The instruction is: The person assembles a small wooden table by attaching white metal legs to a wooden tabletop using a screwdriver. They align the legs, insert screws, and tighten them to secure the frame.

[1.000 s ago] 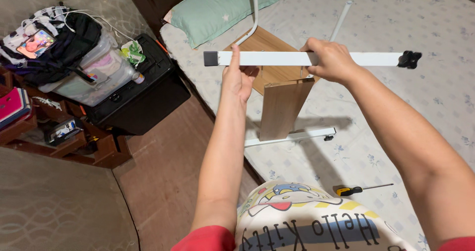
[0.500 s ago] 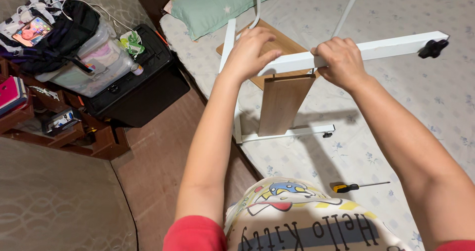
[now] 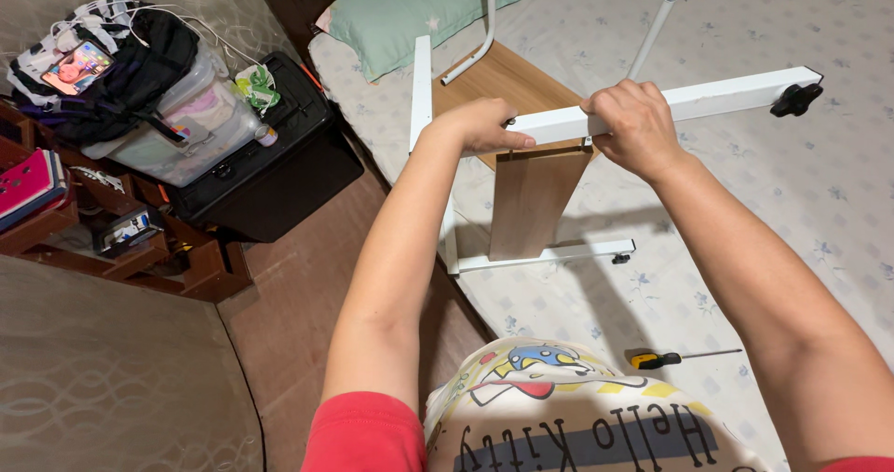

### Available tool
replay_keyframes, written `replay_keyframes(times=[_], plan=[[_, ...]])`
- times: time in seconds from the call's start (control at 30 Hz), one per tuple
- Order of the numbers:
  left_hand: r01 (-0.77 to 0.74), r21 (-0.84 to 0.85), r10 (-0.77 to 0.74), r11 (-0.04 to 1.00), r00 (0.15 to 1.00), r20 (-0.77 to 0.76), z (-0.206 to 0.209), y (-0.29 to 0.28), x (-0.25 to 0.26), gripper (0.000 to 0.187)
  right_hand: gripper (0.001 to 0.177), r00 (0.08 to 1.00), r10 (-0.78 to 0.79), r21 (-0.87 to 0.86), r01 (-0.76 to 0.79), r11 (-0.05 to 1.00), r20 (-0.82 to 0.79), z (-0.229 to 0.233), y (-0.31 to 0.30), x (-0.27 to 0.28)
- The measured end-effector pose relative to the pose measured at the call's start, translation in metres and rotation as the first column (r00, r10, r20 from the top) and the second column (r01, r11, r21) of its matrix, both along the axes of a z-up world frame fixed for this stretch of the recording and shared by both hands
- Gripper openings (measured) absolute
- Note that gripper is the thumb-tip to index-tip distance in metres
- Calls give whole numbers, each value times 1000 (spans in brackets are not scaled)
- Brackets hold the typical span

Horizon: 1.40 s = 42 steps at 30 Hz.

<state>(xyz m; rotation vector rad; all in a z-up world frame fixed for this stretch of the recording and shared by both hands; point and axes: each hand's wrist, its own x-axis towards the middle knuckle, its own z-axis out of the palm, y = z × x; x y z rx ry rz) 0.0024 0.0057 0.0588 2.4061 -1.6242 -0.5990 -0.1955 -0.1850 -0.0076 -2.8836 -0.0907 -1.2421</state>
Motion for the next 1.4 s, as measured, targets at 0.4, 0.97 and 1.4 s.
replay_keyframes(times=[0.4, 0.97, 1.4], plan=[[5, 61, -20, 998, 970, 241, 1, -4, -11, 58, 36, 999, -30, -8, 30, 1000, 32, -7, -7, 8], [-13, -34, 22, 999, 958, 286, -3, 13, -24, 52, 40, 999, -39, -22, 40, 999, 25, -6, 3, 9], [52, -125, 1, 991, 920, 391, -23, 18, -25, 53, 38, 993, -52, -90, 62, 994, 110, -5, 13, 2]])
